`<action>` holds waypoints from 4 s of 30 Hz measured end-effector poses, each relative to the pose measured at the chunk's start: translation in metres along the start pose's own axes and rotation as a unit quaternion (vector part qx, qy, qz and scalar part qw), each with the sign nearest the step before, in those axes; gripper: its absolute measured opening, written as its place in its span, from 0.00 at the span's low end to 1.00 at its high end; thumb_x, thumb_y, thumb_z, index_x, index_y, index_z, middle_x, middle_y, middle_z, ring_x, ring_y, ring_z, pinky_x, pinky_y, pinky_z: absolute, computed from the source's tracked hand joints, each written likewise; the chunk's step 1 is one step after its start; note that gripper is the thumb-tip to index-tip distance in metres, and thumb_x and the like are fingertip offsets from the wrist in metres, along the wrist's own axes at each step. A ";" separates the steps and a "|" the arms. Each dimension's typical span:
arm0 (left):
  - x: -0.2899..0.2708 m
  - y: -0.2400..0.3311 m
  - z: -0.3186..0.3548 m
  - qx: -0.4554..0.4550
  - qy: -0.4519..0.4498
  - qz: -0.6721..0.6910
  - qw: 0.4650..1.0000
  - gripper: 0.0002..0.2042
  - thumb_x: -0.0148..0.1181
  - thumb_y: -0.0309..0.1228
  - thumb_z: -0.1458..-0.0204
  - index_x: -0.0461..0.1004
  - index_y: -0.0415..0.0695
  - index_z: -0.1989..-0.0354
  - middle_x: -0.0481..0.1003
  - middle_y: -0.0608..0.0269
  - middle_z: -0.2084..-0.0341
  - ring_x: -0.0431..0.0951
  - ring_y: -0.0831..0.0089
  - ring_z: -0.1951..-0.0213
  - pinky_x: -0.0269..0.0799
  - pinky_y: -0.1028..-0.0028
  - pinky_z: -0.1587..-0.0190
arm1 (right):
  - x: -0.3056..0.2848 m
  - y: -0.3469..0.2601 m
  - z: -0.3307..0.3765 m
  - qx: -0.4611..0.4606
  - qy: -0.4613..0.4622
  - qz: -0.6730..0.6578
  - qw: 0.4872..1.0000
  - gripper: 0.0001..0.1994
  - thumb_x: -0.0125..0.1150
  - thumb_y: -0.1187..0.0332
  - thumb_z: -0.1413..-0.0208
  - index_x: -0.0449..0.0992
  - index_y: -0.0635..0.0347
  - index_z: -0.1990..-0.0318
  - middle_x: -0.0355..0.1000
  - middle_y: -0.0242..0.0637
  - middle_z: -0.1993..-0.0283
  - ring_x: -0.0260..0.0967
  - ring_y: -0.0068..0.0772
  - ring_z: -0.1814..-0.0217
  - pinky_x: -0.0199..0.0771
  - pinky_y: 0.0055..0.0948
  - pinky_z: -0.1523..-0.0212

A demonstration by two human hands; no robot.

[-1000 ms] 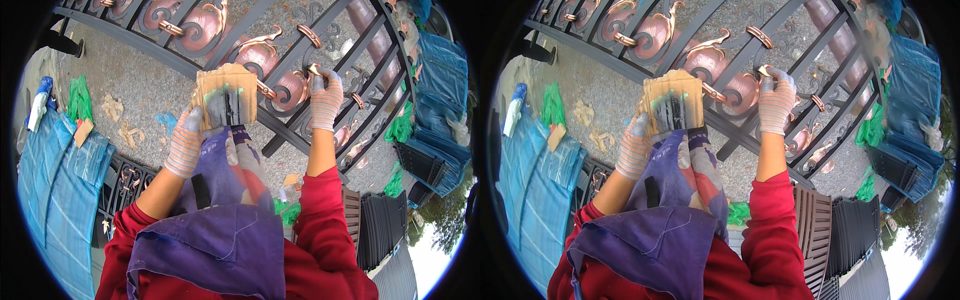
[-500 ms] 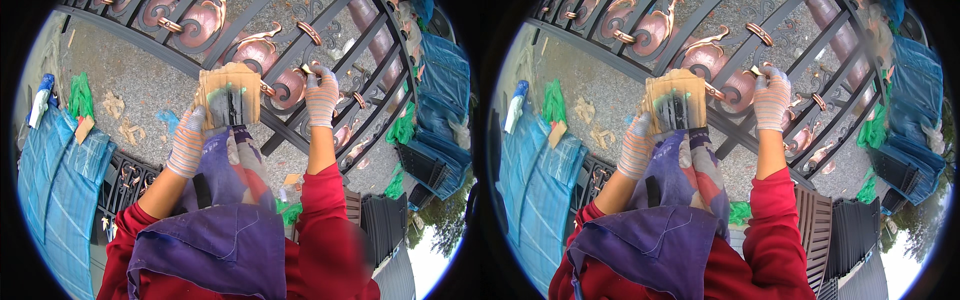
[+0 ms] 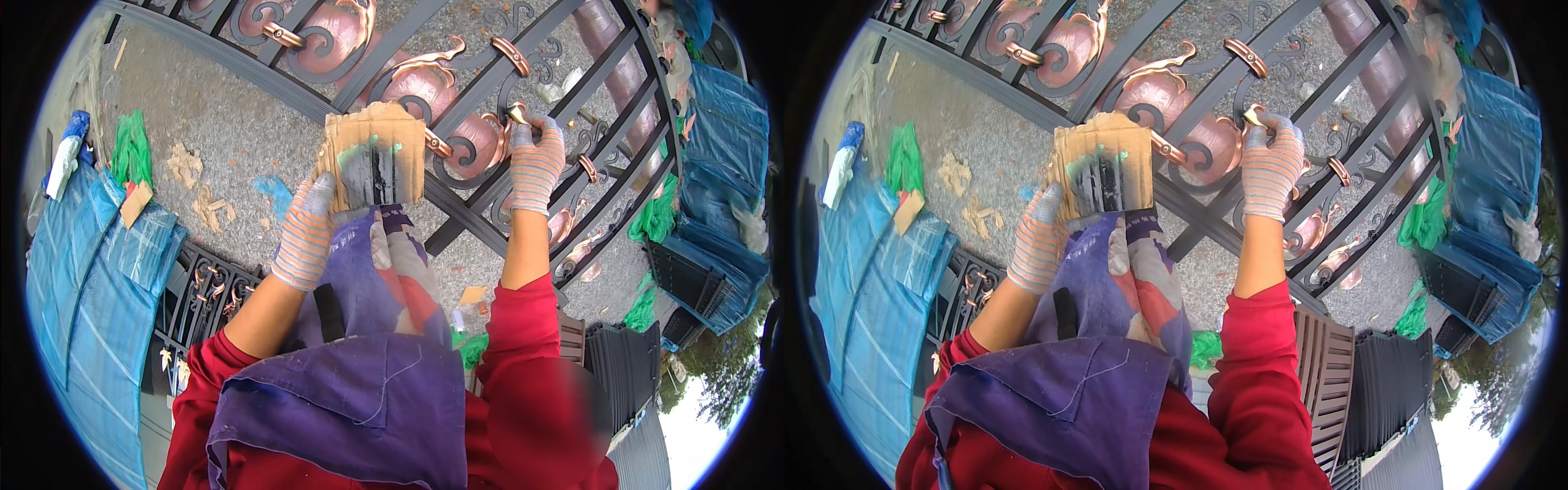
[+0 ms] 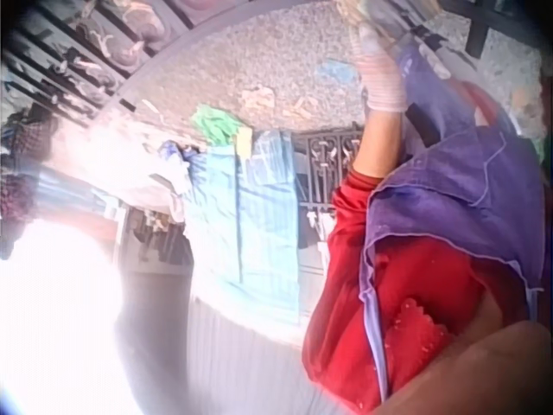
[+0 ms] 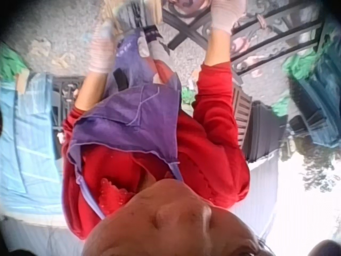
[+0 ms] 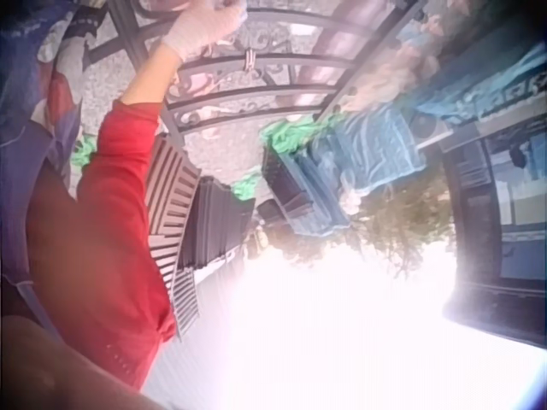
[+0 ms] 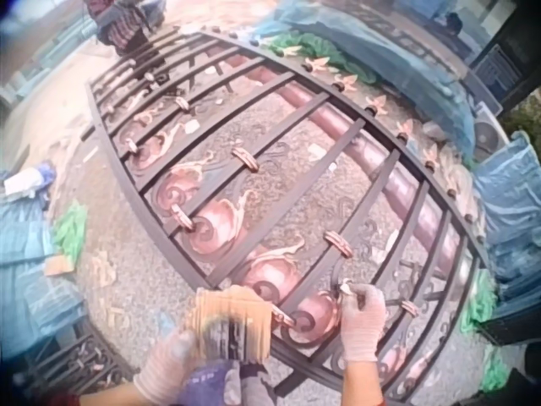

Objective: The person paints decorative metal gate sections with a brush, applying a copper-colored finish to the ornamental details. The person moves along the gate, painting different sections and flipping the gate over to access the other side.

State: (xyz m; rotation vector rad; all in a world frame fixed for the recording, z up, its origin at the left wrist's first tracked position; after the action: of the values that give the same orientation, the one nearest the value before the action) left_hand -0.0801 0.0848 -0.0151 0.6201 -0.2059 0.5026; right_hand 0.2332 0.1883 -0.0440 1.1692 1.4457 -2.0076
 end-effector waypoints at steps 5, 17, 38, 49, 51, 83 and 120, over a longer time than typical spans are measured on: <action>-0.004 -0.004 -0.003 0.005 -0.015 -0.009 1.000 0.23 0.48 0.41 0.41 0.62 0.42 0.41 0.71 0.57 0.51 0.75 0.66 0.52 0.73 0.57 0.50 | -0.002 -0.016 -0.011 -0.067 0.021 0.007 0.997 0.08 0.63 0.71 0.54 0.78 0.58 0.65 0.72 0.43 0.67 0.71 0.41 0.65 0.70 0.36 0.61; -0.008 -0.007 -0.004 0.032 -0.021 -0.062 0.997 0.23 0.48 0.41 0.41 0.62 0.43 0.40 0.71 0.58 0.50 0.74 0.66 0.51 0.73 0.57 0.51 | 0.000 -0.009 -0.014 -0.049 0.002 0.002 0.999 0.09 0.61 0.73 0.55 0.78 0.58 0.63 0.72 0.42 0.67 0.71 0.41 0.65 0.70 0.35 0.60; 0.013 0.005 -0.003 0.007 -0.002 -0.004 1.000 0.21 0.50 0.40 0.42 0.65 0.41 0.44 0.72 0.57 0.53 0.75 0.63 0.53 0.74 0.58 0.53 | -0.003 0.000 0.013 0.006 -0.028 -0.008 1.000 0.07 0.60 0.74 0.52 0.78 0.58 0.63 0.71 0.40 0.66 0.70 0.34 0.67 0.70 0.33 0.63; 0.004 0.010 -0.003 0.021 -0.012 -0.003 1.000 0.20 0.46 0.38 0.40 0.63 0.41 0.42 0.71 0.56 0.53 0.75 0.64 0.54 0.77 0.59 0.54 | -0.019 -0.001 -0.017 0.006 0.041 -0.125 0.991 0.07 0.57 0.75 0.46 0.77 0.61 0.60 0.75 0.34 0.65 0.67 0.19 0.66 0.67 0.21 0.64; 0.002 0.014 -0.002 0.025 -0.018 0.002 1.000 0.19 0.44 0.37 0.39 0.62 0.41 0.42 0.71 0.56 0.54 0.75 0.64 0.54 0.78 0.60 0.56 | -0.021 -0.003 -0.017 0.035 0.046 -0.174 0.983 0.07 0.57 0.75 0.45 0.77 0.61 0.59 0.75 0.34 0.64 0.68 0.20 0.66 0.68 0.21 0.62; -0.072 0.127 -0.036 0.069 -0.051 -0.185 0.979 0.18 0.46 0.34 0.38 0.62 0.37 0.44 0.72 0.49 0.56 0.78 0.64 0.58 0.80 0.65 0.57 | 0.057 -0.248 0.131 -0.093 -0.079 -0.133 0.984 0.08 0.60 0.80 0.52 0.75 0.61 0.63 0.70 0.37 0.69 0.68 0.30 0.69 0.68 0.26 0.63; 0.024 0.088 -0.054 0.010 0.007 -0.062 0.998 0.16 0.46 0.37 0.40 0.66 0.40 0.48 0.72 0.55 0.60 0.76 0.64 0.60 0.77 0.59 0.57 | 0.008 -0.043 -0.094 -0.114 0.014 -0.018 0.993 0.09 0.59 0.78 0.54 0.78 0.55 0.65 0.73 0.41 0.66 0.71 0.44 0.62 0.71 0.37 0.60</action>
State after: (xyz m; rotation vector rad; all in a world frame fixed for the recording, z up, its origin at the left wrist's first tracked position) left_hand -0.1025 0.1885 -0.0060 0.6456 -0.1486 0.3889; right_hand 0.2347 0.2922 -0.0363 1.0837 1.6702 -1.7974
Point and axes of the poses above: each hand's wrist, its own z-axis away from the middle knuckle, its own x-axis out of the palm, y = z × x, the point moved 6 cm from there along -z, towards the middle knuckle
